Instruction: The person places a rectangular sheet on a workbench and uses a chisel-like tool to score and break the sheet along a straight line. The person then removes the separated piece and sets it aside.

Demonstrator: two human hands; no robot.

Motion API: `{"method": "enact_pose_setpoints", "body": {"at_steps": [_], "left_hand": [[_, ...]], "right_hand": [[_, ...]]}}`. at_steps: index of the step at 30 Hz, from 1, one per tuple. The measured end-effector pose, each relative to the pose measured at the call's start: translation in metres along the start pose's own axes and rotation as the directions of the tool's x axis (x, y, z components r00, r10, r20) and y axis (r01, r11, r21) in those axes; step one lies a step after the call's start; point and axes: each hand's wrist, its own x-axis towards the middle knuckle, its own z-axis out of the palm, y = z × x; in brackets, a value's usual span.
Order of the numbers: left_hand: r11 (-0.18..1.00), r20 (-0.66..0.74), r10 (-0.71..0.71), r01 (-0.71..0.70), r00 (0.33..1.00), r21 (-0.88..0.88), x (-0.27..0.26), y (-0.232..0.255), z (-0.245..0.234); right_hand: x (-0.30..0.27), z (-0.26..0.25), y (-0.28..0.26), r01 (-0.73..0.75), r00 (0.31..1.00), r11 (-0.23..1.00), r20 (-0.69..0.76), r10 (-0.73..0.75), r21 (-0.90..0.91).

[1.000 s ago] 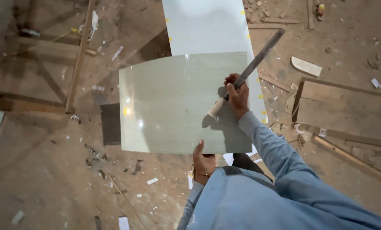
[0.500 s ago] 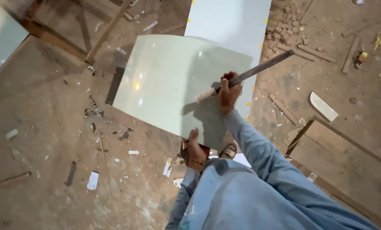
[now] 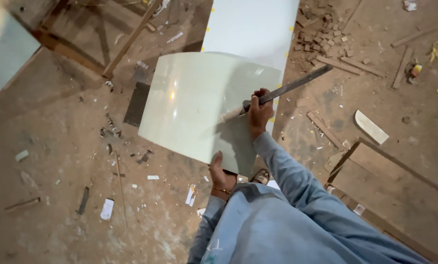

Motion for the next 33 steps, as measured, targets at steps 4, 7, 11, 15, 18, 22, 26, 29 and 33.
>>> {"method": "enact_pose_setpoints", "body": {"at_steps": [4, 7, 11, 15, 18, 22, 26, 29, 33], "left_hand": [[0.998, -0.075, -0.062, 0.064, 0.995, 0.019, -0.007, 0.002, -0.001], [0.993, -0.086, -0.11, 0.114, 0.99, 0.043, -0.017, 0.008, -0.004], [0.991, -0.028, -0.118, 0.12, 0.993, 0.053, -0.008, 0.017, 0.002], [0.985, -0.047, -0.142, 0.146, 0.989, 0.088, -0.01, 0.014, -0.001], [0.986, 0.036, -0.145, 0.141, 0.989, 0.088, -0.008, 0.014, -0.003], [0.981, 0.082, -0.189, 0.185, 0.978, 0.053, -0.006, 0.011, -0.004], [0.979, 0.087, -0.203, 0.202, 0.975, 0.018, -0.003, 0.009, -0.003], [0.987, 0.066, -0.157, 0.154, 0.985, 0.049, 0.001, 0.004, -0.003], [0.986, 0.075, -0.166, 0.163, 0.983, 0.042, -0.002, 0.004, -0.007]], "right_hand": [[0.001, -0.01, -0.018, 0.019, 0.998, 1.0, 0.056, -0.019, 0.004], [-0.007, -0.023, -0.032, -0.007, 1.0, 0.957, 0.017, 0.013, -0.289], [-0.01, -0.031, -0.035, 0.157, 0.987, 0.793, 0.078, -0.137, -0.589], [-0.015, -0.036, -0.02, 0.179, 0.983, 0.781, 0.137, -0.12, -0.598], [-0.008, -0.033, -0.014, 0.117, 0.99, 0.814, 0.127, -0.054, -0.569], [0.007, -0.032, -0.016, 0.177, 0.979, 0.786, 0.19, -0.078, -0.593], [0.012, -0.031, -0.016, 0.149, 0.984, 0.775, 0.17, -0.054, -0.615], [0.015, -0.032, -0.012, 0.224, 0.972, 0.753, 0.203, -0.123, -0.618], [0.013, -0.037, -0.006, 0.205, 0.976, 0.763, 0.187, -0.112, -0.613]]}}
